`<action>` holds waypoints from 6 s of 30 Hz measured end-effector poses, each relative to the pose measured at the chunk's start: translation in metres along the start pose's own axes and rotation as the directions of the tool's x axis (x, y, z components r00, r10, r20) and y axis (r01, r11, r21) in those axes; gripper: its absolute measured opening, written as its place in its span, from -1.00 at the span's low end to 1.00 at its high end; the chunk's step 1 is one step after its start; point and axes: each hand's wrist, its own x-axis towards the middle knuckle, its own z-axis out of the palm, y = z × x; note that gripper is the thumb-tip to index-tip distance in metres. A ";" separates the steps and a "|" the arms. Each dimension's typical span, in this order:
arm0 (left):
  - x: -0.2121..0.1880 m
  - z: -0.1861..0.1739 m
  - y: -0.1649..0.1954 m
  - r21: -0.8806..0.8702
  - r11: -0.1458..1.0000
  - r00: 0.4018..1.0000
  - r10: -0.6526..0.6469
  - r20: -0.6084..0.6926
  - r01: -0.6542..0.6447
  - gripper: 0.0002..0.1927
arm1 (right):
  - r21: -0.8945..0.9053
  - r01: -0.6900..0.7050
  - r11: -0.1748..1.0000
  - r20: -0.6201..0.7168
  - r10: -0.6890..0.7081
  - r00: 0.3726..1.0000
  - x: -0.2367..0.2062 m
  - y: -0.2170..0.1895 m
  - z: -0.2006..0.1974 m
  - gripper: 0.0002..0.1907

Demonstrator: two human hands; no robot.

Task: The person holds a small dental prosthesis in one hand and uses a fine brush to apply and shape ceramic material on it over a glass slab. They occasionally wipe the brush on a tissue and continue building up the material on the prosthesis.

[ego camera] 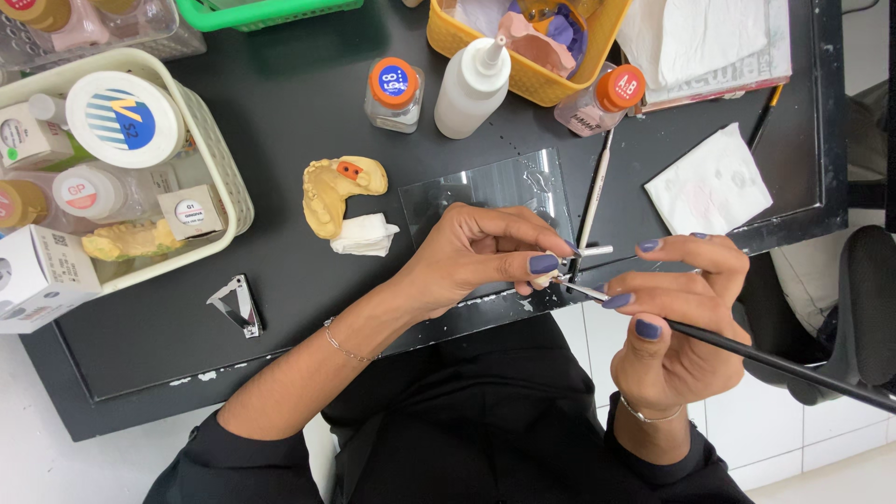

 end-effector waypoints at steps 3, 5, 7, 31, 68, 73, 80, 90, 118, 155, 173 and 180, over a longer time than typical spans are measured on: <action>0.000 -0.001 0.000 -0.001 1.000 1.000 0.001 0.004 -0.001 -0.75 | -0.010 -0.006 1.000 -0.003 0.006 1.000 0.001 0.000 0.000 -0.69; 0.000 -0.001 0.000 -0.005 1.000 1.000 0.000 0.000 0.000 -0.75 | -0.012 -0.003 1.000 -0.005 0.002 1.000 0.001 0.000 0.000 -0.68; 0.000 -0.001 -0.001 -0.009 1.000 1.000 0.000 -0.003 0.000 -0.75 | -0.011 -0.002 1.000 0.002 0.002 1.000 0.001 0.000 -0.001 -0.67; 0.001 -0.007 -0.009 -0.021 1.000 1.000 -0.004 0.012 0.004 -0.71 | -0.197 0.149 0.969 0.040 -0.144 0.989 -0.012 0.012 -0.008 -0.61; 0.001 -0.005 -0.008 0.010 1.000 1.000 -0.024 -0.014 0.024 -0.70 | -0.160 0.154 0.975 -0.002 -0.157 0.988 -0.007 0.010 -0.005 -0.65; 0.001 -0.005 -0.007 0.006 1.000 1.000 -0.023 -0.012 0.023 -0.70 | -0.183 0.158 0.970 0.024 -0.156 0.987 -0.006 0.009 -0.005 -0.67; 0.002 -0.003 -0.005 0.005 1.000 1.000 0.021 -0.008 -0.021 -0.74 | -0.119 0.105 0.987 -0.130 -0.120 0.984 -0.012 0.009 -0.001 -0.64; 0.001 -0.003 -0.003 -0.015 0.998 0.999 0.053 0.004 -0.053 -0.71 | -0.115 0.049 0.992 -0.087 -0.059 0.994 -0.020 0.007 0.004 -0.63; 0.002 -0.010 -0.008 -0.246 0.963 0.993 0.094 -0.072 -0.109 -0.76 | 0.127 -0.263 0.957 -0.122 0.278 0.953 -0.047 0.008 0.034 -0.71; 0.000 -0.009 -0.013 -0.093 0.988 0.984 0.108 -0.141 -0.122 -0.77 | 0.346 -0.272 0.898 -0.088 0.320 0.943 -0.033 0.020 0.036 -0.65; 0.000 -0.019 -0.008 -0.110 0.963 0.952 0.218 -0.215 -0.245 -0.75 | 0.206 -0.380 0.902 0.138 0.358 0.924 -0.052 0.025 0.051 -0.93; 0.001 -0.020 -0.010 -0.117 0.961 0.953 0.224 -0.203 -0.251 -0.75 | 0.177 -0.344 0.922 0.116 0.328 0.938 -0.062 0.026 0.043 -0.90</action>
